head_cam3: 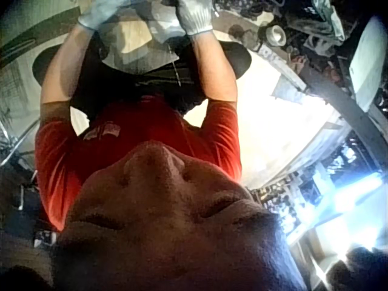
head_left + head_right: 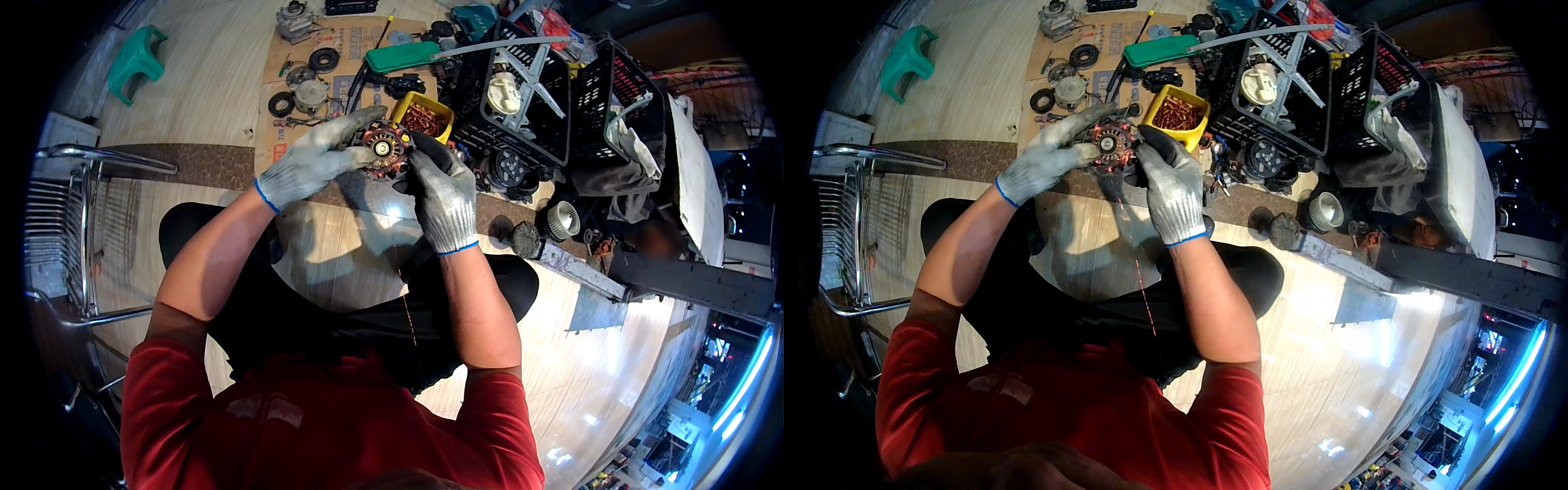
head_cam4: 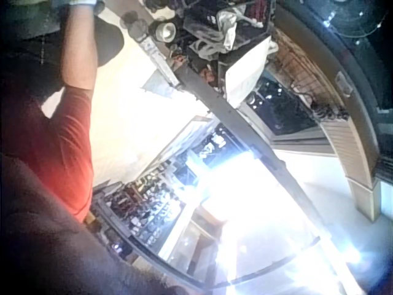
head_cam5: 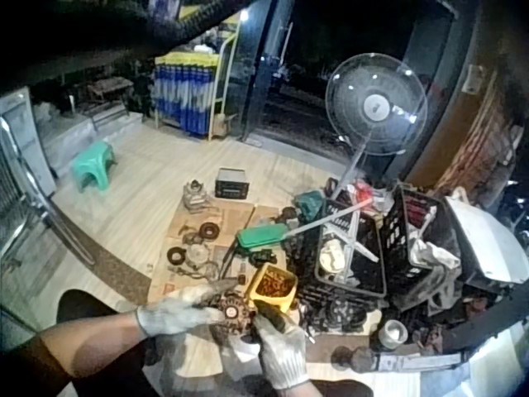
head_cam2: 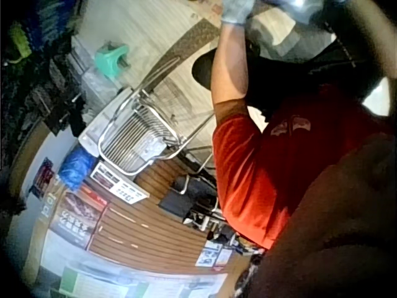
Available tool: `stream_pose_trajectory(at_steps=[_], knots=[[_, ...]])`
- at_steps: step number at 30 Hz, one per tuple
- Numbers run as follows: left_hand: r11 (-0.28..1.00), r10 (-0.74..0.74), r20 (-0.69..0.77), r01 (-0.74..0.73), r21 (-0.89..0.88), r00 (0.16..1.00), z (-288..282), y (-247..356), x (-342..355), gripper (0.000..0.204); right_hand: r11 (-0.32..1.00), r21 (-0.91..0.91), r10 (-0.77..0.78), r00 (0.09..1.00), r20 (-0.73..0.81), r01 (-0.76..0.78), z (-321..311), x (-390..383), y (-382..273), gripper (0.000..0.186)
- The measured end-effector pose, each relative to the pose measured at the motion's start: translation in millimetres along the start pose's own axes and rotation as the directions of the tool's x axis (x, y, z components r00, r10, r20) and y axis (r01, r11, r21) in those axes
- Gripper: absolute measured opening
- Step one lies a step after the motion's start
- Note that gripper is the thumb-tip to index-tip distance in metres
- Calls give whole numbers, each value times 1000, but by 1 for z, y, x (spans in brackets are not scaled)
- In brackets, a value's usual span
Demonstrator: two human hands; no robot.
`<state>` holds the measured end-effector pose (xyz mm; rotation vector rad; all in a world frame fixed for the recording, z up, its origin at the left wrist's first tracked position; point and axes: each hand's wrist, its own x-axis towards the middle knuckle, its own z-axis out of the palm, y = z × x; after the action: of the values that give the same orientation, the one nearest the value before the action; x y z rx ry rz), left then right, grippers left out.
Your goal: The person uses pliers to disassemble and reassemble components of an alternator stator.
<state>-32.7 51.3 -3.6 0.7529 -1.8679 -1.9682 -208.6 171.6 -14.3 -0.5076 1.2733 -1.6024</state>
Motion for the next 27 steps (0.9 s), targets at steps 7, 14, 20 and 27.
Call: stream_pose_trajectory(at_steps=[7,14,20,27], knots=[[997,74,-70,-72,25,995,-3,-12,2,56,984,133,118,993,-1,-117,1,0,-1,27],[998,-20,-75,23,52,997,0,-3,-1,51,978,153,140,989,40,-144,-4,1,0,24],[998,-23,-66,27,48,998,2,-2,-1,51,977,158,138,990,34,-142,-3,1,1,25],[994,-21,-77,29,105,997,2,0,-2,52,979,161,121,992,43,-126,-1,0,-1,26]])
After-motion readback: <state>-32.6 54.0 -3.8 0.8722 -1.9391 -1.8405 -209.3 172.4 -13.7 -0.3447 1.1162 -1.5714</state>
